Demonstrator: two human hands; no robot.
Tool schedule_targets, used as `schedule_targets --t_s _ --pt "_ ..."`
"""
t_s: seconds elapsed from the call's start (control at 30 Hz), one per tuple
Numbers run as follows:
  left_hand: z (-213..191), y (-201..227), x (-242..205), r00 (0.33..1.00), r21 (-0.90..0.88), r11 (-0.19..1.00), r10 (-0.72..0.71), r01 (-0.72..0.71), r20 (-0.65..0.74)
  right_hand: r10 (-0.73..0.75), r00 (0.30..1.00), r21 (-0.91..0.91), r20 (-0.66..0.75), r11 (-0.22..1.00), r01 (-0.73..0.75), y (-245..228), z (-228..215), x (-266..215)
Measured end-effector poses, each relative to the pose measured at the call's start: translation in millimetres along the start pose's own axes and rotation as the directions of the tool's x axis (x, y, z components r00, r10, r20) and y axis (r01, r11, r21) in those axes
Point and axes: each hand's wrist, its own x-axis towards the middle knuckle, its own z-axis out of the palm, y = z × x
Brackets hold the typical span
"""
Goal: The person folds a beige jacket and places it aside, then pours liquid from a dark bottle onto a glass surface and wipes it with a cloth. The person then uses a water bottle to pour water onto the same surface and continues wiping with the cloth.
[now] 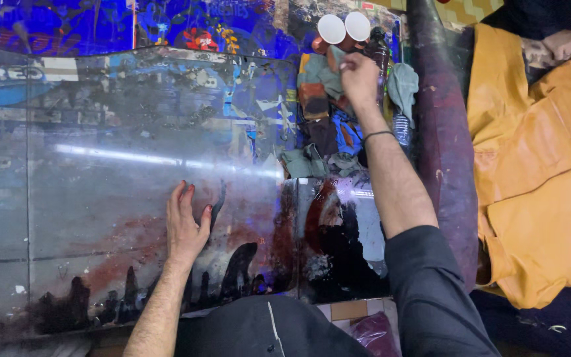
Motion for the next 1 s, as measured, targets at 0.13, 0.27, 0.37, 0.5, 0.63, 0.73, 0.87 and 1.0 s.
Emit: schedule_targets --t_s 0.13,0.27,0.37,0.5,0.63,0.73,0.87,1.0 --pt "-3 -2 -2 1.000 -0.023 1.000 -0.017 0.017 0.000 0.201 0.978 0.707 0.054 0.684 -0.179 10 -56 -18" --pt "-4 1 -1 1.000 -0.014 1.000 -0.006 0.006 -0.012 0.175 0.965 0.930 0.198 0.279 -0.241 -25 -128 -84" --pt "-6 2 -1 1.000 -0.009 1.000 -0.018 0.018 0.010 0.166 0.970 0.966 0.179 0.157 -0.205 -55 -177 -153" --pt "0 17 4 0.997 0.085 0.995 -0.055 0.051 0.046 0.326 0.936 0.988 0.129 0.042 -0.151 -74 -215 -243" --pt "25 59 21 0.987 -0.017 0.999 0.049 -0.047 0.154 0.567 0.823 0.992 0.017 0.096 -0.087 -65 -223 -319" --pt "59 99 43 0.915 -0.173 0.949 0.305 -0.266 0.266 0.645 0.761 0.943 -0.069 0.290 -0.161 -51 -223 -372" --pt "110 130 80 0.850 -0.116 0.893 0.449 -0.434 0.276 0.762 0.648 0.907 -0.019 0.285 -0.309 -48 -222 -424" --pt "139 120 106 0.854 -0.114 0.916 0.400 -0.384 0.334 0.760 0.648 0.892 -0.059 0.332 -0.308 -55 -225 -457"
